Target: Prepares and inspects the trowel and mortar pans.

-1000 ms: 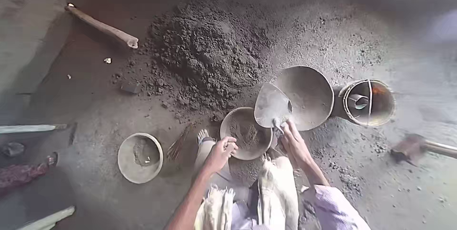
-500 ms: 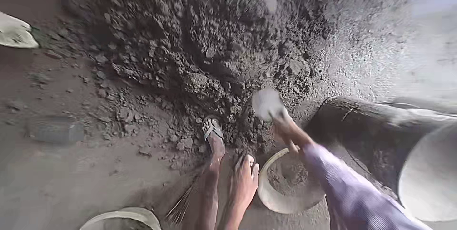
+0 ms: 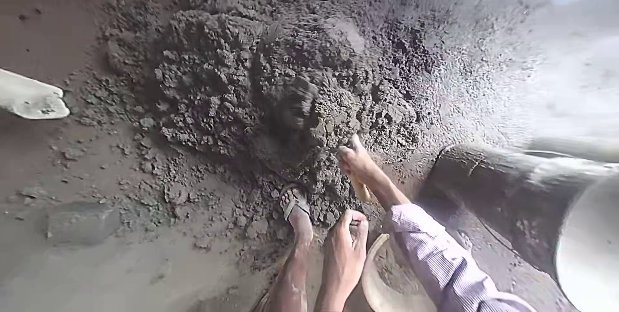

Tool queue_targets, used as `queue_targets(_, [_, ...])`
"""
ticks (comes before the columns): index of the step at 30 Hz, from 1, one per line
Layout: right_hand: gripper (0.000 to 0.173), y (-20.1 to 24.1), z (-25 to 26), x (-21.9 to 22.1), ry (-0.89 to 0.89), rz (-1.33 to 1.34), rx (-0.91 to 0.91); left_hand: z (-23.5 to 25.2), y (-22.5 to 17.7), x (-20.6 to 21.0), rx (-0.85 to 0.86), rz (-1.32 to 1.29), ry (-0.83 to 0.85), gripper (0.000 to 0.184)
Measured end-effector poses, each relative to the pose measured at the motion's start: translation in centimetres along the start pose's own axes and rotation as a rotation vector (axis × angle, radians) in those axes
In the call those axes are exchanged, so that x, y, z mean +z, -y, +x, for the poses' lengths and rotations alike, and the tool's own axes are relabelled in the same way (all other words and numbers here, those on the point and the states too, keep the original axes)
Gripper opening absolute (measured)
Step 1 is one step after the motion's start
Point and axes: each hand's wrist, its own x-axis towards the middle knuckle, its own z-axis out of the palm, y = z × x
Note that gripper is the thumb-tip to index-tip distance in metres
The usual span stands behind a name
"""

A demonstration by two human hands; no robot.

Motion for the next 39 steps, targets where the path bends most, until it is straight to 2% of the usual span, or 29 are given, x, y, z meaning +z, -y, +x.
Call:
queue_targets(4, [0.037, 3.3, -6.7, -1.9, 0.108, -0.014, -0.133, 0.0, 0.7, 3.4, -0.018, 0.035, 0.066, 0.025])
queue_targets(6, [0.042, 4.6, -12.2, -4.8, 0.122, 0.077, -0.182, -0.2, 0.8, 5.3, 0.012, 0.016, 0.122, 0.025])
queue_targets(8, [0.054, 5.1, -18.5, -8.6, 0.114, 0.183, -0.232, -0.3, 0.4, 7.5, 0.01, -0.063, 0.109, 0.028])
queue_targets(10, [0.051, 5.0, -26.2, -13.1, 0.011, 0.207, -0.295, -0.3, 0.6, 10.0, 0.031, -0.093, 0.106, 0.031])
queue_targets(13, [0.039, 3.4, -38.0, -20.7, -0.347, 0.205, -0.379, -1.3, 0.3, 14.5, 0.055, -0.092, 0.233, 0.032])
queue_targets(16, [0.03, 1.5, -46.5, -27.6, -0.93, 0.059, -0.453, -2.8, -3.7, 21.4, 0.084, -0.095, 0.408, 0.034])
queue_targets(17, [0.027, 0.4, -47.8, -30.1, -1.142, -0.035, -0.465, -3.3, -5.5, 24.0, 0.1, -0.072, 0.466, 0.036])
queue_targets(18, [0.034, -1.3, -48.0, -33.1, -1.303, -0.151, -0.506, -3.1, -7.5, 26.6, 0.135, -0.022, 0.501, 0.04])
queue_targets(20, [0.045, -4.5, -46.4, -38.0, -1.498, -0.35, -0.54, -2.1, -11.5, 31.2, 0.177, 0.176, 0.477, 0.057])
queue_targets(21, [0.044, -5.6, -45.2, -39.7, -1.552, -0.463, -0.464, -1.7, -13.2, 33.0, 0.155, 0.291, 0.446, 0.068])
queue_targets(22, [0.049, -6.5, -44.4, -41.1, -1.544, -0.567, -0.286, -1.4, -14.7, 34.4, 0.108, 0.384, 0.421, 0.074])
queue_targets(24, [0.056, -7.0, -44.0, -43.4, -1.449, -0.693, 0.147, -1.0, -16.0, 36.3, 0.046, 0.507, 0.35, 0.07])
queue_targets(25, [0.056, -7.2, -44.3, -44.2, -1.458, -0.691, 0.21, -0.8, -16.6, 36.7, 0.054, 0.531, 0.31, 0.066])
queue_targets(26, [0.054, -8.0, -45.2, -44.3, -1.52, -0.659, 0.191, -1.1, -16.4, 36.8, 0.074, 0.546, 0.278, 0.06])
queue_targets(28, [0.067, -9.0, -47.7, -43.3, -1.596, -0.589, 0.197, -2.0, -15.3, 36.6, 0.126, 0.574, 0.262, 0.054])
queue_targets(30, [0.074, -10.1, -50.2, -41.6, -1.585, -0.563, 0.238, -2.8, -14.8, 35.9, 0.124, 0.593, 0.306, 0.054])
queue_targets(34, [0.077, -11.6, -51.0, -36.6, -1.495, -0.472, 0.08, -4.3, -14.1, 34.3, 0.121, 0.433, 0.326, 0.052])
queue_targets(36, [0.075, -12.1, -50.1, -32.6, -1.357, -0.471, -0.018, -5.2, -12.7, 33.2, 0.058, 0.207, 0.449, 0.045])
queue_targets(37, [0.074, -11.8, -49.0, -30.3, -1.224, -0.469, -0.076, -5.4, -12.2, 31.7, 0.03, 0.07, 0.545, 0.04])
queue_targets(39, [0.07, -10.8, -46.0, -25.8, -0.904, -0.408, -0.114, -4.4, -11.6, 27.4, 0.123, -0.016, 0.704, 0.038])
